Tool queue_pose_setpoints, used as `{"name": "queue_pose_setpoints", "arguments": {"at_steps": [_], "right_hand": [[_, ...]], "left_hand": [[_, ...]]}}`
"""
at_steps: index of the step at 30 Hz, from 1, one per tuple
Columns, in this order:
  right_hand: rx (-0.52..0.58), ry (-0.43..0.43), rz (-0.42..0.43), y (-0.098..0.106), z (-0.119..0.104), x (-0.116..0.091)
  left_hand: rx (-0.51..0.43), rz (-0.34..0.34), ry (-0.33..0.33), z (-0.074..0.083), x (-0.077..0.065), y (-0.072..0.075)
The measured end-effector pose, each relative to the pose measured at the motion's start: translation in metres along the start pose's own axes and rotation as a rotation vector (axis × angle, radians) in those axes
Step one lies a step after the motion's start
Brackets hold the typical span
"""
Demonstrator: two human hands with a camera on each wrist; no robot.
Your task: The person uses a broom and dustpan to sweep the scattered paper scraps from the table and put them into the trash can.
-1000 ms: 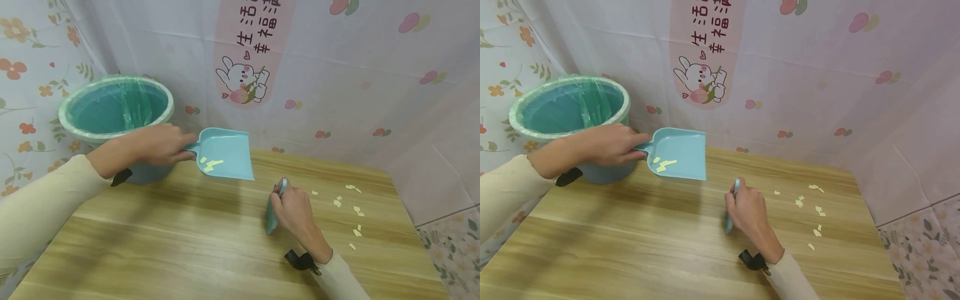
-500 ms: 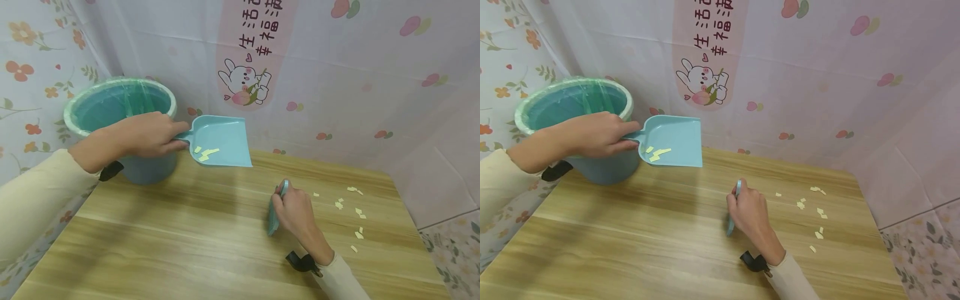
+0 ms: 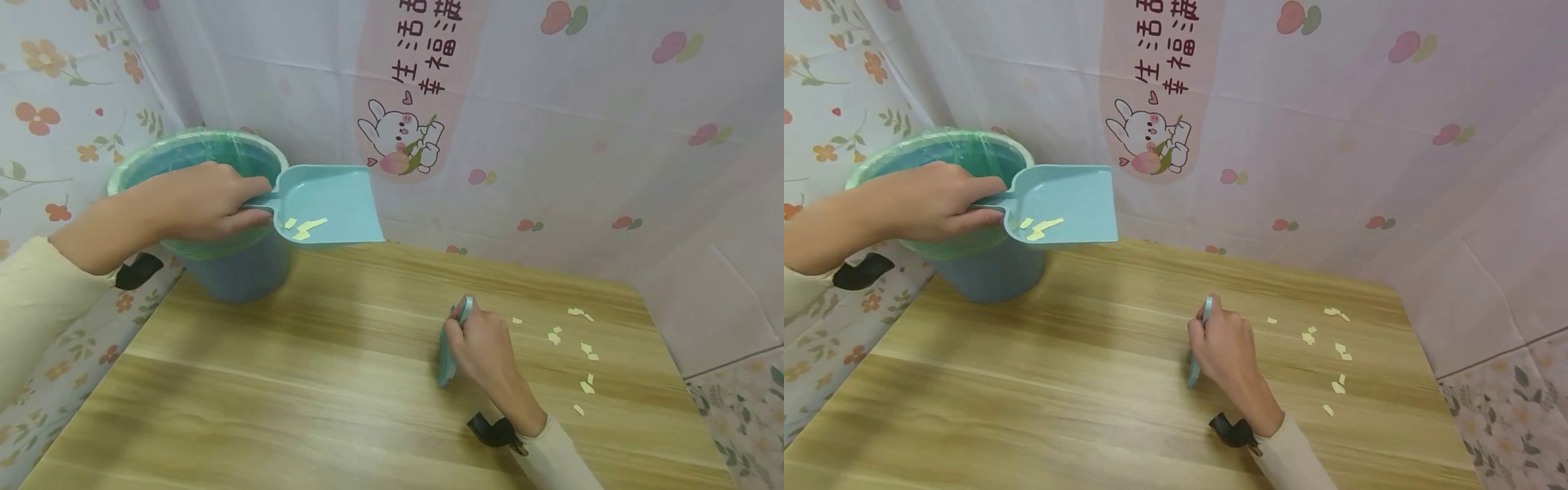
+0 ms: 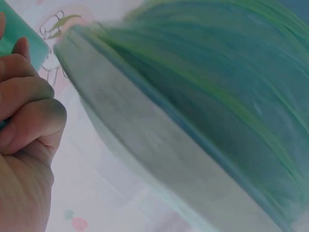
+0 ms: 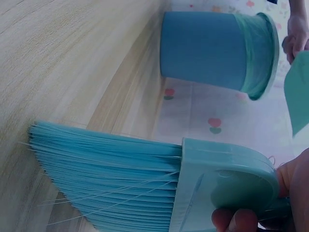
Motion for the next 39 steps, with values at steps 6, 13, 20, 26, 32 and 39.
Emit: {"name": "queue_pose_setpoints", "arguments": {"at_steps": [6, 13, 20, 26, 32, 39], "right_hand": [[-0.002, 0.003, 0.004, -0.001, 0.001, -0.001], [-0.007, -0.007, -0.002, -0.001, 0.0, 0.0], [-0.009, 0.008, 0.009, 0.0, 0.0, 0.0], [-0.011, 0.011, 0.014, 0.001, 0.0, 0.0], [-0.011, 0.003, 0.005, 0.001, 0.0, 0.0], [-0.013, -0.002, -0.003, 0.0, -0.001, -0.001]], "left_hand": [[0.038, 0.056, 0.005, -0.014, -0.017, 0.011], [0.065, 0.123, 0.03, -0.036, -0.04, 0.021], [0.072, 0.122, 0.148, -0.064, -0.061, 0.025], [0.101, 0.099, 0.26, -0.091, -0.084, 0.023], [0.128, 0.04, 0.373, -0.119, -0.103, 0.021], [0.19, -0.025, 0.444, -0.139, -0.122, 0.016]]}}
Point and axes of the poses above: each hand's wrist, its own x-axis towards the middle knuckle, its own y-axis out of the back of the hand, z = x × y, the point moved 10 cm from there along x, towards the middle knuckle, and after that the axes turned 1 degree about -x, right-handed, at the moved point
